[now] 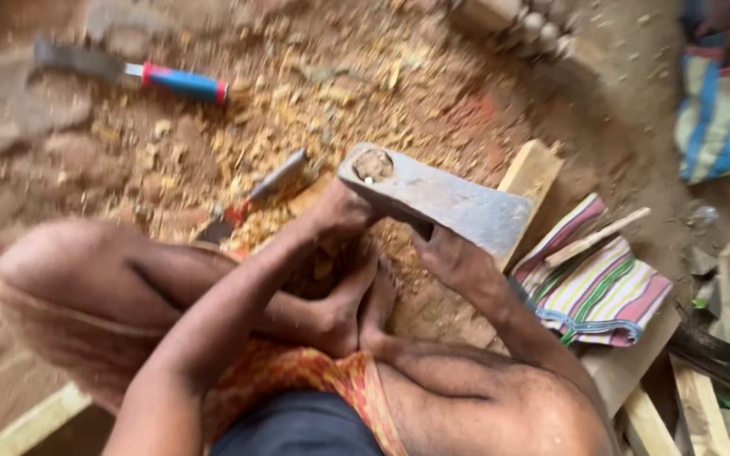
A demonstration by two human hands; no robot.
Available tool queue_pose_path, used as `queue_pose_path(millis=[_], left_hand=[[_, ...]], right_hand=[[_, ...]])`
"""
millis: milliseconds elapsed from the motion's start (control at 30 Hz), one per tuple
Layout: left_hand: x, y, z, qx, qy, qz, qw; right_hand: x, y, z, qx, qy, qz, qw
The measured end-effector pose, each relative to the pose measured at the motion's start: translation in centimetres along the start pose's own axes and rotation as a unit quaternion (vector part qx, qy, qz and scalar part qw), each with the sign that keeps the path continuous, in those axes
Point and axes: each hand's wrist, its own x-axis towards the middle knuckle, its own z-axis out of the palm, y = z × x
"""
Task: The person sits on the floor and uses a chisel and hammer to carve a rectangular slot into a small wooden plank. They repeatedly position the chisel and strike it with the hammer to remove wood chips.
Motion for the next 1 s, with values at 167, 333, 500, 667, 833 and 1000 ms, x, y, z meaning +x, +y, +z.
queue_pose_path(millis=[167, 333, 500, 667, 833, 1000], left_hand=[[-0.1, 1.0, -1.9, -0.195, -0.003, -0.098, 0.976], [0.3, 2.2, -2.3, -0.198, -0.068, -0.293, 0.933], [1.7, 2.6, -0.8, -0.022, -0.001, -0.295, 0.955], [-3.7, 6.1, -4.6, -0.131, 0.012, -0.240, 0.962], [-2.9, 6.8, -2.9, -0.176, 0.131, -0.316, 0.923], [5.1, 4.6, 0.7, 0.064, 0.055, -0.306, 0.948]], right_hand=[[-0.4, -0.5, 0.9, 0.317, 0.181, 0.004, 0.931], [-3.3, 1.0, 5.5, 0.506, 0.182, 0.054, 0.841], [-3.2, 2.3, 9.9, 0.665, 0.296, 0.086, 0.680], [-2.1, 3.3, 9.6, 0.672, 0.334, 0.121, 0.650], [-2.8, 3.4, 8.0, 0.695, 0.346, 0.121, 0.619], [-3.1, 3.6, 7.6, 0.684, 0.327, 0.122, 0.640]])
